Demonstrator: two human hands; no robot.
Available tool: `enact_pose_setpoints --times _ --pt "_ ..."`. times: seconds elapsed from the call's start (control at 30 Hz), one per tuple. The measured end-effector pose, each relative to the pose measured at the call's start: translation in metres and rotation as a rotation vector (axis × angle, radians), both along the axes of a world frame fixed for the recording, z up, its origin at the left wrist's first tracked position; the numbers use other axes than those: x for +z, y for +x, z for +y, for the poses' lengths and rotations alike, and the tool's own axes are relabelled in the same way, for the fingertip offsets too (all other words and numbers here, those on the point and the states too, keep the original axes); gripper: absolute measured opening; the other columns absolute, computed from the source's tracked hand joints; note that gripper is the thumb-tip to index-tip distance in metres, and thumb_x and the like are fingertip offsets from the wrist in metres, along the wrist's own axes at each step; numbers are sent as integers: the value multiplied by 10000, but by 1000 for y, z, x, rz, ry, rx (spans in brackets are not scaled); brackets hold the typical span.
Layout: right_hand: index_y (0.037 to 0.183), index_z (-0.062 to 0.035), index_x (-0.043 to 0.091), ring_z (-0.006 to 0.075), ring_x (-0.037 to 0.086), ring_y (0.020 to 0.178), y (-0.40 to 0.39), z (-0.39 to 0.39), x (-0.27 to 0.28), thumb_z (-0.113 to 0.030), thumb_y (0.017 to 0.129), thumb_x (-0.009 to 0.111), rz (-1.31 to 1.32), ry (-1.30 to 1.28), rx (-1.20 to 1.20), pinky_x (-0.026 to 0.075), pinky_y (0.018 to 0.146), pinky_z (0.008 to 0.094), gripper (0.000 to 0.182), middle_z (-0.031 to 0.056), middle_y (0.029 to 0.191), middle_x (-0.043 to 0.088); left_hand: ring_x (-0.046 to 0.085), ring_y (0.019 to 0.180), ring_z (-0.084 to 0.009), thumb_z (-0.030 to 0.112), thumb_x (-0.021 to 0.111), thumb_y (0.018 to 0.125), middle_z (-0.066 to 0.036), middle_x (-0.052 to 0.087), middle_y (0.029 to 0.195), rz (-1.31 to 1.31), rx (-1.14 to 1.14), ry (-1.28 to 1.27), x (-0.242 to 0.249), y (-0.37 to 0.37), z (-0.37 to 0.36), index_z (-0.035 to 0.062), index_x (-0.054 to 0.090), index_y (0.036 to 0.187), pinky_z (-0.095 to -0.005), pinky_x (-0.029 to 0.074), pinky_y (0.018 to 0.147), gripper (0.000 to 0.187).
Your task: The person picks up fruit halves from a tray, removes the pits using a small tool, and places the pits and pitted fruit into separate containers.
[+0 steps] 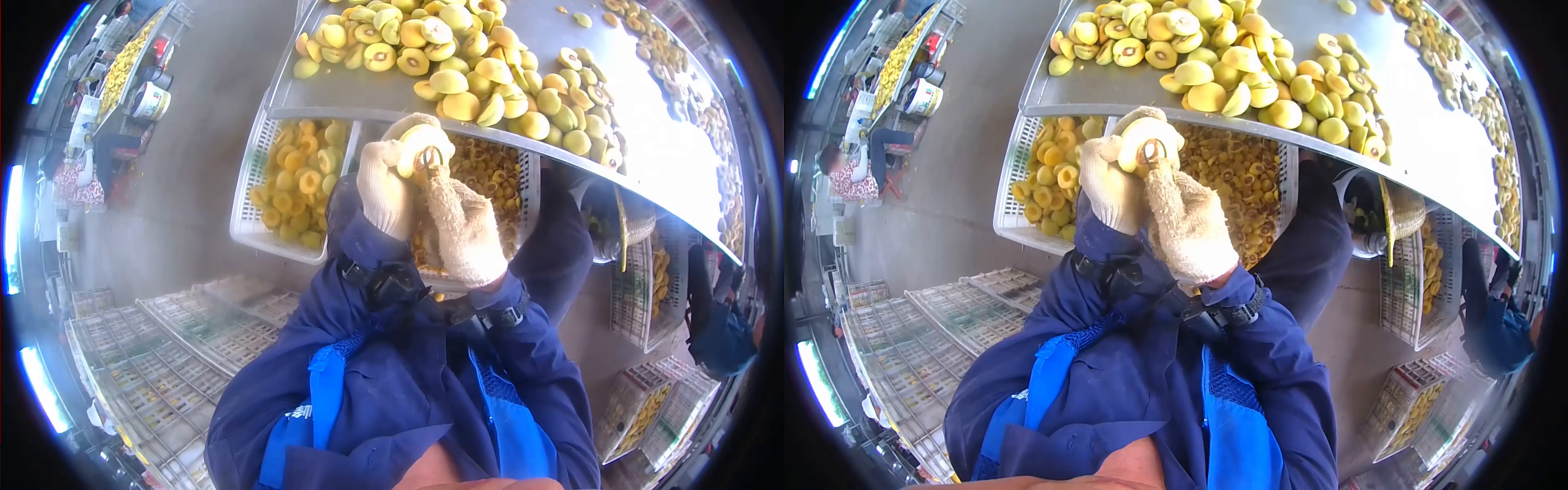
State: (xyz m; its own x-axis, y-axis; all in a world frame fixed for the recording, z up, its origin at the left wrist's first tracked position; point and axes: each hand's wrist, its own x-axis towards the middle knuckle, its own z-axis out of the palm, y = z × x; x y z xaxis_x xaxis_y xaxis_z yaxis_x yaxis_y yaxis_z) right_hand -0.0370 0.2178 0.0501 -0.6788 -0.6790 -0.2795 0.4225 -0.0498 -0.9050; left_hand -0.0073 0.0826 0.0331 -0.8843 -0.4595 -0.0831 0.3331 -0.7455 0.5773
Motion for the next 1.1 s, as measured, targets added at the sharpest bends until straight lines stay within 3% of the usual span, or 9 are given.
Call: enact_pose_setpoints --times 0.1,0.27,0.43,0.5,0.63,0.73,0.87,1.0,1.1 --pt "993 -36 677 91 541 481 -2 1 -4 -319 1097 661 79 6 15 384 448 282 303 -12 597 570 652 958 -259 321 504 888 -175 679 1032 9 52 30 -5 -1 4 -52 606 1273 -359 541 853 546" --pt "1009 -28 701 113 584 510 -10 -17 -62 -252 1068 693 888 -185 -131 407 466 288 232 26 627 611 693 851 -284 298 568 970 -192 696 1060 -130 111 -119 -5 -3 8 -19 638 1196 -405 593 795 395" --pt "994 -24 731 152 594 501 -37 22 -5 -307 1083 645 -419 -75 379 416 468 286 308 68 668 652 708 913 -340 371 599 998 -221 699 1080 -42 -38 -14 -11 -1 0 -5 649 1167 -450 596 810 415" --pt "962 -29 726 144 559 480 -30 25 -21 -341 1088 634 -594 -212 220 401 461 276 349 61 657 645 715 921 -344 356 594 1003 -224 700 1080 -46 -73 32 -9 -3 2 -10 655 1156 -445 600 818 401" --pt "1065 -11 738 167 615 640 -38 31 -44 -339 1086 647 -380 -124 149 481 582 288 341 61 800 702 724 933 -321 340 618 988 -216 711 1037 -101 -225 -171 -23 -11 -17 -35 692 1088 -423 602 821 395" --pt "1153 -1 729 180 660 769 -47 33 -52 -334 1080 658 -14 -98 323 527 676 323 348 61 892 725 735 907 -284 281 638 977 -193 723 1026 -209 -234 -687 -11 -10 -25 -67 713 1017 -382 601 788 359" --pt "1200 -7 703 169 676 796 -23 18 -62 -271 1073 661 -520 -186 -11 542 700 341 295 56 894 728 740 821 -270 157 602 990 -177 736 1026 -246 -98 -304 -3 -10 -7 -84 718 979 -357 602 762 267" --pt "1233 -21 684 168 680 781 -42 28 -82 -239 1072 670 -122 -142 367 537 663 339 271 60 926 730 743 838 -285 159 606 990 -183 736 1027 -354 -97 -100 -20 -8 -6 -86 719 982 -373 604 774 269" --pt "1224 -29 682 171 677 761 -35 25 -79 -286 1072 681 142 -180 225 528 626 331 299 63 922 729 744 843 -291 156 624 974 -189 733 1026 -358 -150 -256 -24 -9 -9 -83 725 946 -370 601 784 261"
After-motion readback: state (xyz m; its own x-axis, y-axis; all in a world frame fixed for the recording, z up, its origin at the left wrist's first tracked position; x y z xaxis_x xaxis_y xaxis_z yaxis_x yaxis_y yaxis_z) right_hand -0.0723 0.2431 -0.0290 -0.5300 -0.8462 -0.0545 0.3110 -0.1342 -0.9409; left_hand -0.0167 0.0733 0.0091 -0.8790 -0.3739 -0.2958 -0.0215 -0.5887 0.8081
